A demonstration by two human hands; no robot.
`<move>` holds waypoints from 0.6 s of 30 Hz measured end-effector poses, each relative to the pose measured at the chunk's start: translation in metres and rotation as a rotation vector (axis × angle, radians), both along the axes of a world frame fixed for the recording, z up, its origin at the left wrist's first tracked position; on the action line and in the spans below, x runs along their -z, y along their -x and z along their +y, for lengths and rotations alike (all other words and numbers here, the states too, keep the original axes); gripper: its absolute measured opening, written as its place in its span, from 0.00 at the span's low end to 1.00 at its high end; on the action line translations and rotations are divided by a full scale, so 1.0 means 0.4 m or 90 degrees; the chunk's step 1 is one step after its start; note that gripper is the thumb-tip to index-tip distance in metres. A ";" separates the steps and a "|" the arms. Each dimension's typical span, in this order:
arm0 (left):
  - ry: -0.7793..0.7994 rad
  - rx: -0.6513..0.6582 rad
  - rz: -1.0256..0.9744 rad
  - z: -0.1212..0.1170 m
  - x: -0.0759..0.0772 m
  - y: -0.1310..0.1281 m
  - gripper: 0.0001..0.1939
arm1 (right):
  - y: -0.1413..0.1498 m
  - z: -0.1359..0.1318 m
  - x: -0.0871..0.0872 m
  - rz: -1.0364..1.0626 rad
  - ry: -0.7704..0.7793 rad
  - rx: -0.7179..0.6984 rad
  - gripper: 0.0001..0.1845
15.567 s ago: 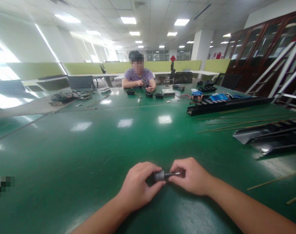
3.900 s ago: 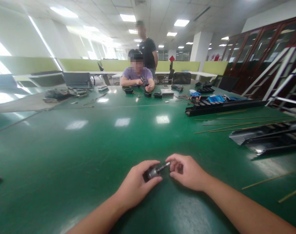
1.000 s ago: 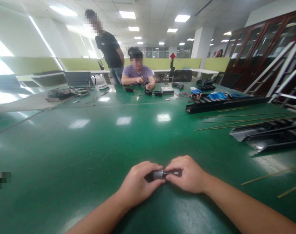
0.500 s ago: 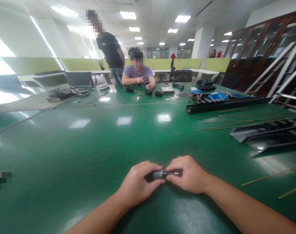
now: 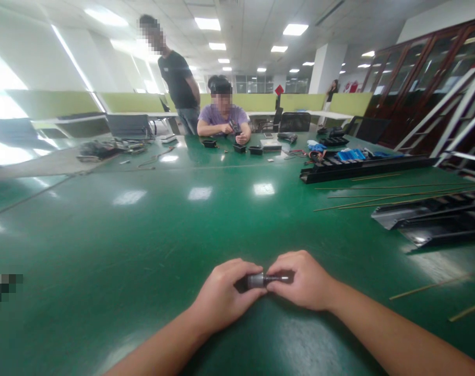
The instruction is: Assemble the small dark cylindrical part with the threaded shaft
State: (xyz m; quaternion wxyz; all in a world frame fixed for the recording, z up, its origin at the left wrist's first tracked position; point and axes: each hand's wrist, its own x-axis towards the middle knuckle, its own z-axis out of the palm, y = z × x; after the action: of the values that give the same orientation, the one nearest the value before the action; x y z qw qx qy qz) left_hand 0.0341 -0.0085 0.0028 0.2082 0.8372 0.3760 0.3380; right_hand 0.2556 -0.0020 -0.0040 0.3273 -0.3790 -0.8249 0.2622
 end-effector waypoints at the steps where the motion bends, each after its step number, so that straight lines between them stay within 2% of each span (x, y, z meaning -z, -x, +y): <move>1: -0.001 0.000 0.001 0.000 0.000 0.000 0.12 | 0.000 0.000 0.001 -0.001 -0.003 0.001 0.03; 8: -0.003 0.002 0.011 0.002 0.003 0.004 0.13 | -0.001 0.000 0.006 -0.014 -0.025 0.009 0.03; 18: 0.005 -0.005 0.013 0.005 0.004 0.006 0.13 | 0.000 -0.002 0.003 -0.016 -0.001 0.008 0.05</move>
State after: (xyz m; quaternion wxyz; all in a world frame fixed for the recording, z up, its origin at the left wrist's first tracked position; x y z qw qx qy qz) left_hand 0.0319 -0.0066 0.0010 0.2061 0.8384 0.3828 0.3289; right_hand 0.2557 -0.0027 -0.0051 0.3192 -0.3873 -0.8266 0.2547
